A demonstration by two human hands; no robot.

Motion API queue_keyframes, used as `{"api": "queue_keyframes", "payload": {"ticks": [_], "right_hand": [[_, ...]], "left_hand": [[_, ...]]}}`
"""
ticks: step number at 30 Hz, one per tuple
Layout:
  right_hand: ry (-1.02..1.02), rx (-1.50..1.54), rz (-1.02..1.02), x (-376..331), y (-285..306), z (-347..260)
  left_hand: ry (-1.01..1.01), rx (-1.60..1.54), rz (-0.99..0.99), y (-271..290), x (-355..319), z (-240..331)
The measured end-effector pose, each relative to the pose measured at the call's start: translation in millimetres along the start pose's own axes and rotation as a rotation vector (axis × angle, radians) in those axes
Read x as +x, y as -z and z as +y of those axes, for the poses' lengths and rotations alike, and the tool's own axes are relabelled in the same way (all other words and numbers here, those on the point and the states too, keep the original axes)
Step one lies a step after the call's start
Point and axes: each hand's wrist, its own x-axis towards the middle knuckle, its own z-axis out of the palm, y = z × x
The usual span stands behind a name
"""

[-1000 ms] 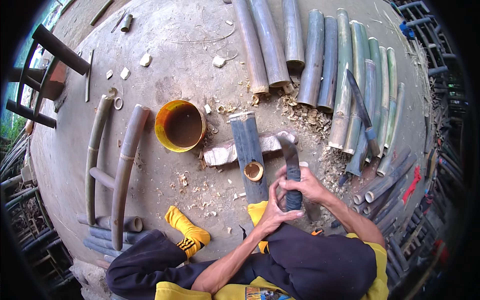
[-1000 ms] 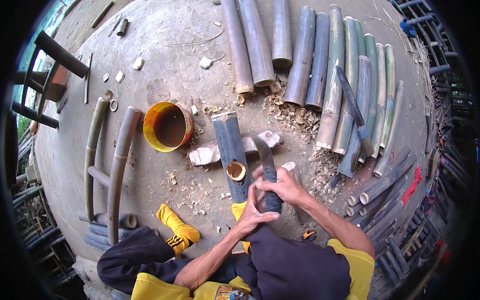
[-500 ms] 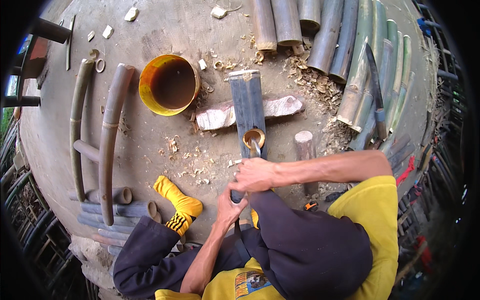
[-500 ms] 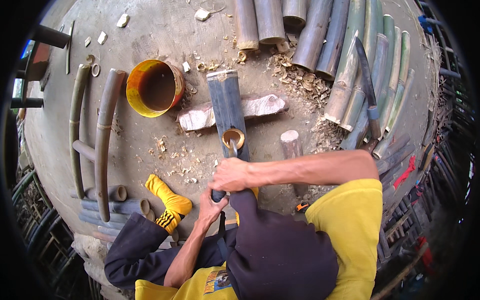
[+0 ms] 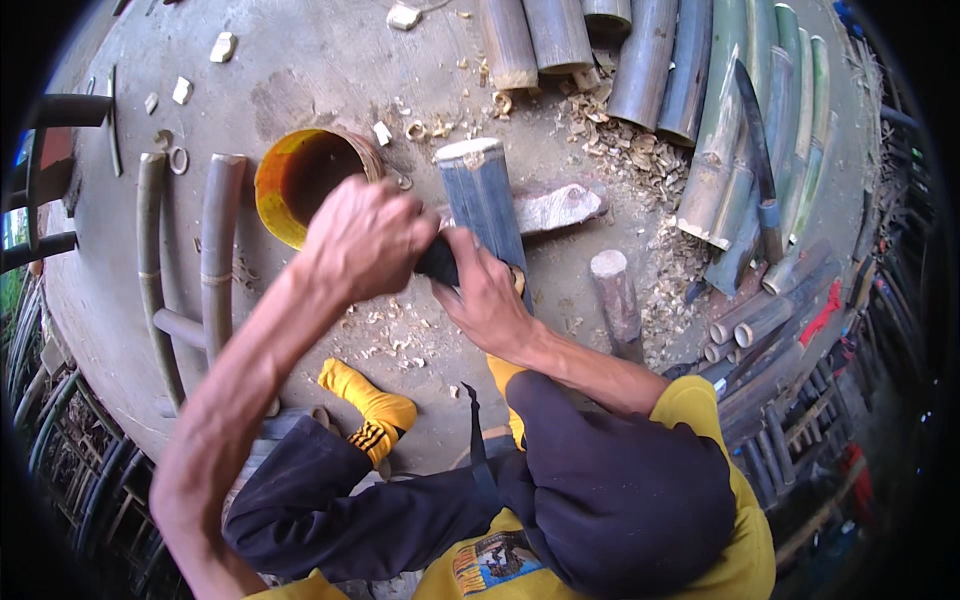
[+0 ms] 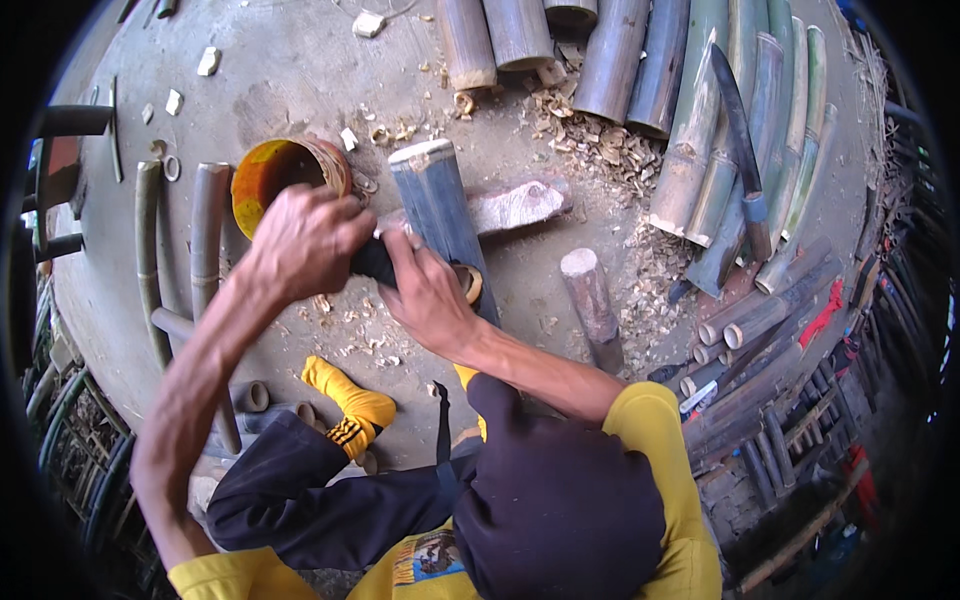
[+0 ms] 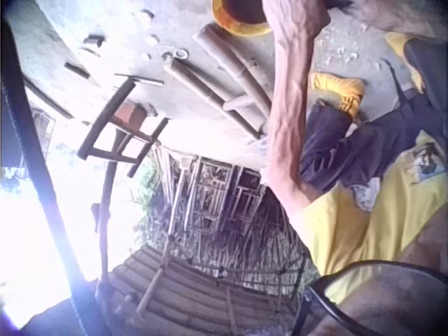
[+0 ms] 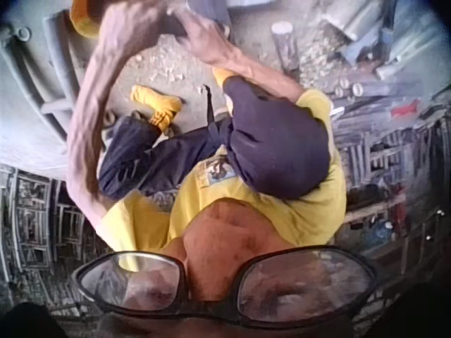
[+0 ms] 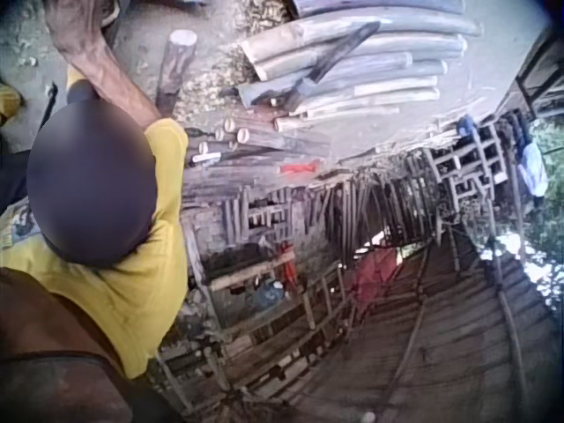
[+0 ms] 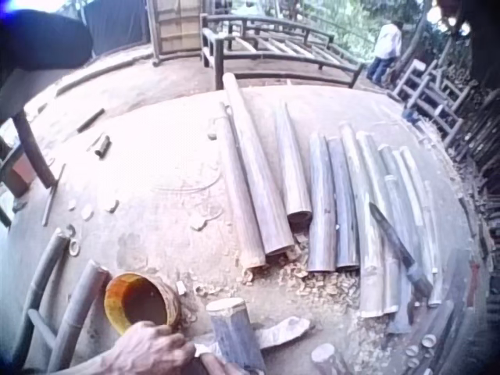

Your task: The person constructs a bamboo structure by carving a hole into a segment of bamboo using a knife, measuring the bamboo with a tape measure, and fitting other bamboo segments into the carved hole while using a mallet.

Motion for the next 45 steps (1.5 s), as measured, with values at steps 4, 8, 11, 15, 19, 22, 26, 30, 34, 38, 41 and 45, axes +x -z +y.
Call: {"api": "queue_keyframes", "payload": {"ticks": [4, 8, 11, 15, 19, 22, 26, 30, 34, 38, 41, 45], "right_hand": [[-0.102, 0.035, -0.265, -14, -15, 1], [0.033, -0.123, -0.722, -30, -2, 15], [0.220, -0.306, -1.064, -36, 10, 17], [0.363, -0.476, -1.143, -44, 20, 22], [0.114, -0.234, -0.250, -41, -32, 0], [0.059, -0.110, -0.328, -44, -17, -2], [0.248, -0.369, -0.759, -58, 6, 17], [0.269, -0.461, -0.853, -62, 5, 25], [0.076, -0.104, -0.250, -37, -23, 0], [0.134, -0.188, -0.636, -41, -1, 18], [0.432, -0.427, -0.878, -56, 13, 27], [0.598, -0.486, -1.294, -51, 40, 33]], "left_hand": [[0.105, -0.204, -0.175, -28, -28, -3], [0.524, -0.471, -0.080, -63, -77, 65], [0.929, -0.724, -0.030, -82, -97, 151], [0.911, -1.046, 0.086, -128, -106, 208], [0.146, -0.221, -0.133, -32, -81, 34], [0.207, -0.244, -0.144, -23, -73, 46], [0.666, -0.601, -0.085, -86, -104, 130], [0.671, -0.799, 0.164, -128, -115, 169], [0.136, -0.189, -0.098, -24, -69, 35], [0.465, -0.421, -0.103, -55, -85, 80], [0.898, -0.681, -0.004, -106, -107, 175], [1.197, -1.044, 0.343, -129, -60, 274]]}}
